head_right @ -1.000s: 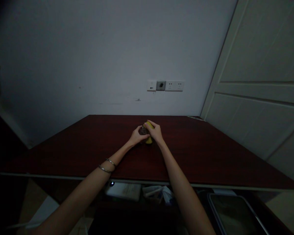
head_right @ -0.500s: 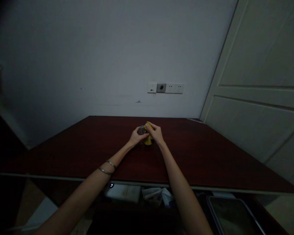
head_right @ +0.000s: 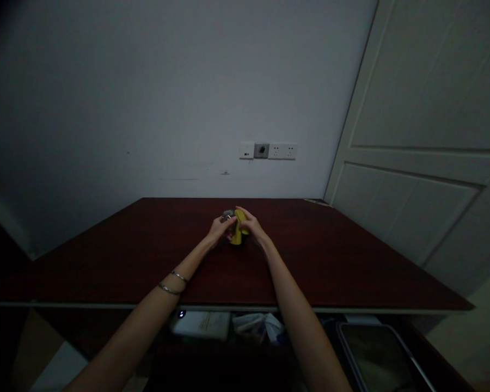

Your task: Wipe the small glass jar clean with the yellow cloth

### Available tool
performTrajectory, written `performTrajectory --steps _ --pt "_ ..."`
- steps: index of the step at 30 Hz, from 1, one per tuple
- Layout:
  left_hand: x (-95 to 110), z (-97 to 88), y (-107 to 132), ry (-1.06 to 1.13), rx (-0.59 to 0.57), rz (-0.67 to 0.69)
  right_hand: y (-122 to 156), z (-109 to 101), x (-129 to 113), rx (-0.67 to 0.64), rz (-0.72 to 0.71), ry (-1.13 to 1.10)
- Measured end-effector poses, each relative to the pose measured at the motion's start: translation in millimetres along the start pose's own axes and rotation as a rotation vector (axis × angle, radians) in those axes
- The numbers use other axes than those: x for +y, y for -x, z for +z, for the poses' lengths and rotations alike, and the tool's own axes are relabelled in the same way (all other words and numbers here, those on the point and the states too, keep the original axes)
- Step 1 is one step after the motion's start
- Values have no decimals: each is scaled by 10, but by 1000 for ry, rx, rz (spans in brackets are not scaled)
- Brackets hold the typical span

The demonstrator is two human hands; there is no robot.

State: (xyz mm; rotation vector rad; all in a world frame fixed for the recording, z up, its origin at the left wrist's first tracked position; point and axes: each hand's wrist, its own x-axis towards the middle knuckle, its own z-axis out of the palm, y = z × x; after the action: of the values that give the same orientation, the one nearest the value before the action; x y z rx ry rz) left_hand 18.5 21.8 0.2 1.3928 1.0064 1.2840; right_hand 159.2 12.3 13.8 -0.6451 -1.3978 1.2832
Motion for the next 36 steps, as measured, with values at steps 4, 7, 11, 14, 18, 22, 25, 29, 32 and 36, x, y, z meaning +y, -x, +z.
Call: performTrajectory --steps 4,7,11,14,18,22,25,29,32,36 --pt "31 -50 7 -15 -40 -114 5 9 29 -71 -1 141" --pt "52 -65 23 -25 -68 -121 19 49 22 -77 -31 202" --pt "72 -52 36 -58 -86 -120 30 80 15 -17 -87 263" --pt "79 -41 40 -74 -93 -118 20 71 26 -4 -103 278" --pt "91 -47 51 -84 -126 -120 15 58 34 -10 -119 286" --pt "117 -55 72 -101 -145 -140 29 71 30 -27 -137 304" --pt "129 -57 80 -101 -162 -152 34 86 31 -19 -135 320" --pt "109 -84 48 -102 -204 -167 17 83 36 11 -116 322" --pt "94 -143 -7 -74 -266 -181 -10 67 47 95 -89 307" --pt "121 -243 -57 -17 -346 -164 -46 68 80 228 -26 154"
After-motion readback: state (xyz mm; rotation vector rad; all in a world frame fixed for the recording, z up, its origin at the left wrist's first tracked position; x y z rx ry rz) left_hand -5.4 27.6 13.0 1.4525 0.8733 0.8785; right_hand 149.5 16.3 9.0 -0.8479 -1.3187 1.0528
